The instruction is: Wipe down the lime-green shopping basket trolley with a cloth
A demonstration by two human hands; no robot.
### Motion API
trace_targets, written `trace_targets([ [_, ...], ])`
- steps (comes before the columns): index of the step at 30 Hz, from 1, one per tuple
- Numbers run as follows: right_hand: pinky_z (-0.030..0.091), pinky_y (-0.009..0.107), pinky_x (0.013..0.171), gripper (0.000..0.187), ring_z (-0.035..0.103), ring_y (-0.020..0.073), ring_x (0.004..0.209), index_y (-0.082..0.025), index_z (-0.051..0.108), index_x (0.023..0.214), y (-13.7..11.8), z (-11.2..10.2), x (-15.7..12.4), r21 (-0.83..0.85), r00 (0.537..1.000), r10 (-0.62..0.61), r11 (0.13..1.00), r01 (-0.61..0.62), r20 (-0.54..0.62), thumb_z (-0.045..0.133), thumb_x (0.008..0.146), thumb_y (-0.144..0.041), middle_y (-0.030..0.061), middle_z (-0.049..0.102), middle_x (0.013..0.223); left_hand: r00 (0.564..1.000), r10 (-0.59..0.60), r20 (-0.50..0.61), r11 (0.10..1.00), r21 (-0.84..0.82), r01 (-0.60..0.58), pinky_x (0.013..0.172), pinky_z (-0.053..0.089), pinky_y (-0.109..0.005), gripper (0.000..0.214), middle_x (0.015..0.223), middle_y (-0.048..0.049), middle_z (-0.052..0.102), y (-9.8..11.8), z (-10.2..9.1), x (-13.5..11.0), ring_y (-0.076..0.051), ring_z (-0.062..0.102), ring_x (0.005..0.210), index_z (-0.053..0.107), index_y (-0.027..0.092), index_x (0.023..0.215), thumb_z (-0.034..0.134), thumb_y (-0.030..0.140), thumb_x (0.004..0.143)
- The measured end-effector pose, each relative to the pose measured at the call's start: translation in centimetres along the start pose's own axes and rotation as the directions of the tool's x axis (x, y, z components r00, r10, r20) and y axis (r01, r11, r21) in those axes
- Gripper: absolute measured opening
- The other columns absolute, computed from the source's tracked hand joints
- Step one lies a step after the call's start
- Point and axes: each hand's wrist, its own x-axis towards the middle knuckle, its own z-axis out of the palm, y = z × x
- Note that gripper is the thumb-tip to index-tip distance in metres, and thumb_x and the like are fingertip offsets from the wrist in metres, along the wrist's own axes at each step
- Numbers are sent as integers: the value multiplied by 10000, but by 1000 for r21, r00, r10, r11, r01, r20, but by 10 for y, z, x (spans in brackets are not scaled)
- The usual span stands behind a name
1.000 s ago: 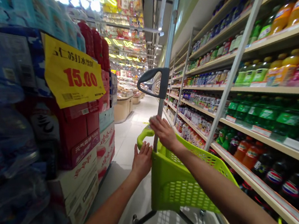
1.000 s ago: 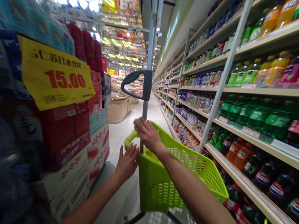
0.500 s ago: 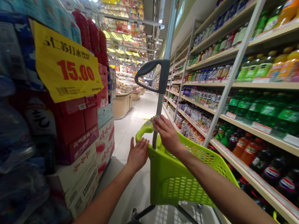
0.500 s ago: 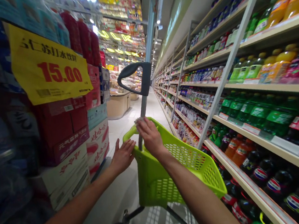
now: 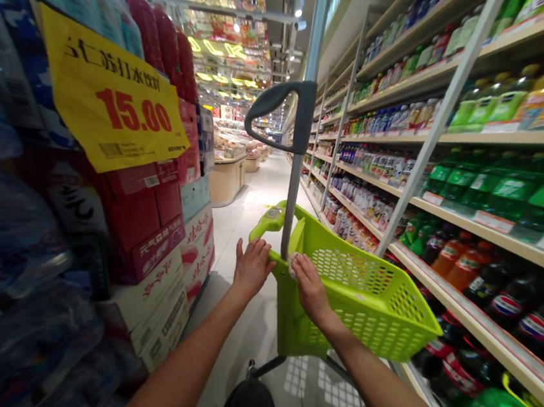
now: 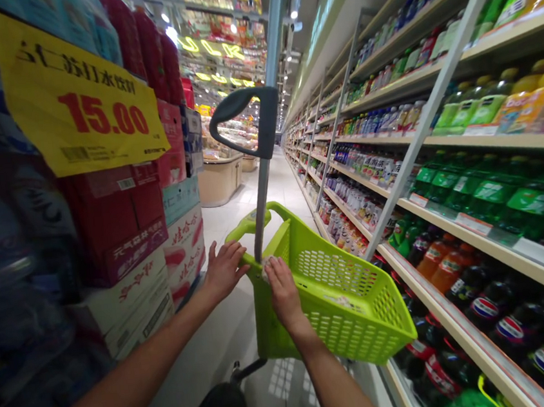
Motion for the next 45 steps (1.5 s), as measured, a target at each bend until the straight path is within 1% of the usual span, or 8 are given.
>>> trace_targets([
  [10,320,500,1024,484,224,214,1308,-221,399,1286,-17,-11,-9,3,998,43,999,-43,-47,338,844,-34,88,441,1314,1000,-16,0,999,48,16,1005,211,-490,210,1045,-70,576,25,-5,-4,-251,457,1072,529,202,941,541,310,761],
  [19,409,431,974,431,333,182,1261,-265,480,1210,-29,-20,-100,-18,988,18,1000,-16,151,345,853,-65,45,554,1202,999,-23,47,1000,10,23,981,251,-484,190,914,-64,595,66,-12,-7,-256,487,984,551,187,888,547,307,741],
  [22,408,447,968,456,337,202,1259,-233,460,1234,-30,-40,-82,8,994,93,996,-94,65,335,834,-52,73,509,1250,999,12,31,994,-106,-9,1004,233,-487,277,1074,-68,579,60,-11,-9,-244,466,1070,515,197,1020,508,285,757],
  [25,351,488,999,470,307,219,1273,-209,431,1261,-29,-58,-35,28,978,182,983,-180,-99,329,826,-62,92,433,1314,1000,1,25,978,-206,4,1007,256,-477,416,1254,-118,480,53,-8,-10,-262,377,1196,462,151,1127,513,306,744],
  [29,360,467,990,393,406,205,1196,-202,556,1133,-30,-64,8,39,960,246,969,-243,-135,362,810,-90,86,533,1205,998,57,40,962,-268,-44,1031,259,-429,472,1260,-137,472,63,-7,-16,-265,344,1226,478,106,1118,549,253,676],
  [37,416,425,931,329,512,192,1068,-202,597,1046,-30,-94,4,73,962,268,962,-263,-60,401,787,-150,75,587,1125,974,204,99,911,-383,-152,1067,164,-468,593,1267,-106,487,77,-16,-17,-225,353,1234,380,140,1234,493,190,653],
  [41,420,442,914,321,537,207,1032,-174,612,1007,-21,-111,7,1,943,325,945,-326,-72,382,782,-175,95,612,1074,976,110,189,950,-308,-48,1056,135,-517,621,1377,-120,352,74,-13,-10,-248,250,1291,376,113,1242,467,146,629],
  [45,417,402,925,323,541,186,1024,-195,625,983,-38,-115,19,10,969,245,970,-245,-14,398,755,-159,65,618,1073,974,108,200,960,-277,-49,1058,132,-515,629,1376,-133,349,87,-9,-12,-254,230,1295,367,84,1251,475,161,636],
])
